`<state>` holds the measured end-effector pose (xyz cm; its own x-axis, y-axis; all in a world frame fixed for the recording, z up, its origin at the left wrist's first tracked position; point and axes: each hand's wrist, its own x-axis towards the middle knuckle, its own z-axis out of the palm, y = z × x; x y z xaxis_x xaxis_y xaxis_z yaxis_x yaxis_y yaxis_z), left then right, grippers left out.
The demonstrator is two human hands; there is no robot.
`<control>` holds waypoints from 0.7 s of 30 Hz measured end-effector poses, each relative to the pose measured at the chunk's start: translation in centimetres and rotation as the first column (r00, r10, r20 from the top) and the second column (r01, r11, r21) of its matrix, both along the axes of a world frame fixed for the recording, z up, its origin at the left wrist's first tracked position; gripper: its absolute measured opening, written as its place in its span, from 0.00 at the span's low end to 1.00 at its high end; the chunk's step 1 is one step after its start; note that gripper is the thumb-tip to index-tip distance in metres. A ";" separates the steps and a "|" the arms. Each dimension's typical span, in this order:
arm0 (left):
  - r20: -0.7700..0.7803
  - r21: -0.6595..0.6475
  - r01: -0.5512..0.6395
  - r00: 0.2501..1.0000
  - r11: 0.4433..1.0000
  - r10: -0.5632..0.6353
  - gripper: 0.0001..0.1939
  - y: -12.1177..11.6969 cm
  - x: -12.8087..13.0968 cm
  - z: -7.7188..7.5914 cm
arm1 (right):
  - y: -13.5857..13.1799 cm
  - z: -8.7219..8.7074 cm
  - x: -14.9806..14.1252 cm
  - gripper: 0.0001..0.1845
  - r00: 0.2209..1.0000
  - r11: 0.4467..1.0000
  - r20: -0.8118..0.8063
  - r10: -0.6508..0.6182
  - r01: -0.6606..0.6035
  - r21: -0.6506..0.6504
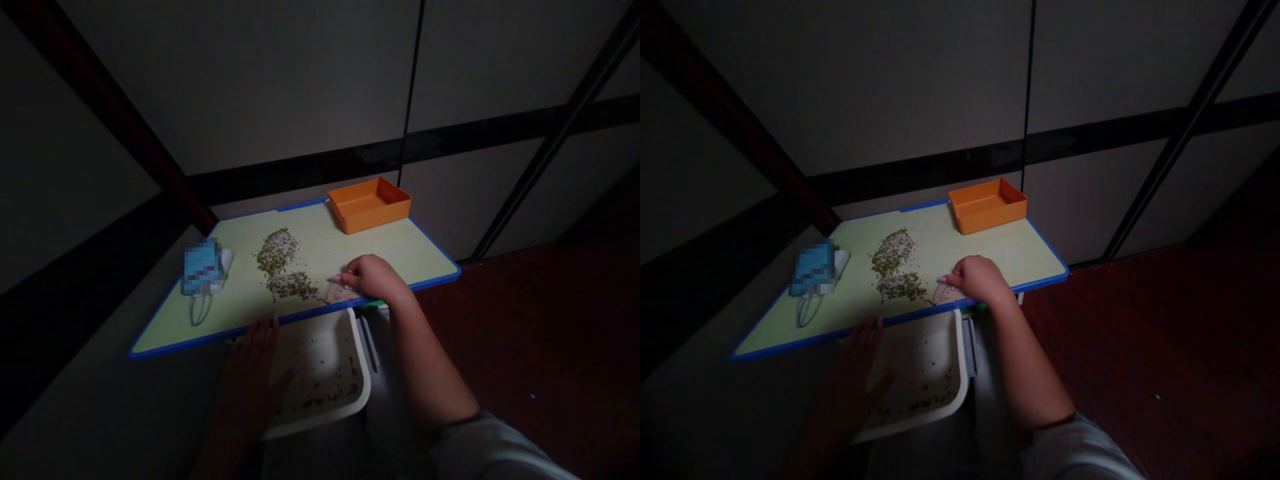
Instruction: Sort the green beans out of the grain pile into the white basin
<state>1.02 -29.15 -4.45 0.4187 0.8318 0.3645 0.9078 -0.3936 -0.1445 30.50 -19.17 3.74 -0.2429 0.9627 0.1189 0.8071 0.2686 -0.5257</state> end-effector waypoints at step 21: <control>-0.023 0.033 -0.003 1.000 0.999 0.003 0.41 -0.1 0.3 0.2 | 0.1 -0.3 0.2 0.26 0.998 0.999 -0.049 0.033 -0.032 0.021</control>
<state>1.33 -29.27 -4.23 0.4248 0.8209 0.3816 0.9053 -0.3856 -0.1782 30.74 -19.07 3.41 -0.2678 0.9516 0.1505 0.7711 0.3053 -0.5588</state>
